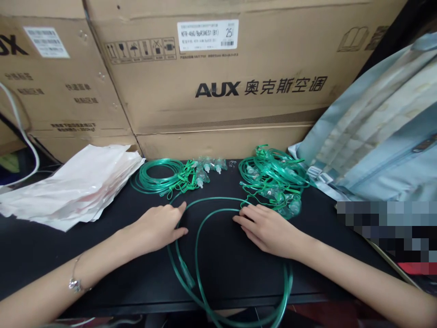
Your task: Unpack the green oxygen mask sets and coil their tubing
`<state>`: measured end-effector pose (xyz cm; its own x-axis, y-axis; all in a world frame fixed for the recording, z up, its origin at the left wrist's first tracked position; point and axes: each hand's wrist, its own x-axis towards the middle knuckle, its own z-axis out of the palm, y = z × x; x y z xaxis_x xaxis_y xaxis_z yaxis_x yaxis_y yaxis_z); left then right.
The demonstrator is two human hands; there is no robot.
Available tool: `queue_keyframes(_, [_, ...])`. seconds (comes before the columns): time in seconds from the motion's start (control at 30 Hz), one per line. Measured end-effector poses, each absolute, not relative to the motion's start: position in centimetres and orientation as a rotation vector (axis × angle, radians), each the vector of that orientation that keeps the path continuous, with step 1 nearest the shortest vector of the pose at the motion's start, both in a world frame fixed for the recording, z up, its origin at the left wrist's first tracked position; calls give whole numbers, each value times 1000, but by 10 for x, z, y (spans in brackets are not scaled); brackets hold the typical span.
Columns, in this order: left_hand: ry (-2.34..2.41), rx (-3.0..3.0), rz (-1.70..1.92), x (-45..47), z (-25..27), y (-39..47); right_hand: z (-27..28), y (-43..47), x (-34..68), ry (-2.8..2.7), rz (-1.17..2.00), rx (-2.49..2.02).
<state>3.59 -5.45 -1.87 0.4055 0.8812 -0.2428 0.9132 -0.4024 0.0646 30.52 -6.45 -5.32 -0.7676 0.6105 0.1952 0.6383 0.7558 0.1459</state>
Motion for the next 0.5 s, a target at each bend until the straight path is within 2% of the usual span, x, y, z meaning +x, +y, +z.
queue_keyframes(0.1, [1496,2479,-229,34,-12,-61,-53,-61,296,-2763,-390,-1073])
queue_keyframes(0.3, [2024,2424,-334,26,-11,-59,-48,-36,278,-2766,-393,-1035])
queue_keyframes(0.5, [1753,2350,-227,18,-24,-55,-51,-14,268,-2936,-317,-925])
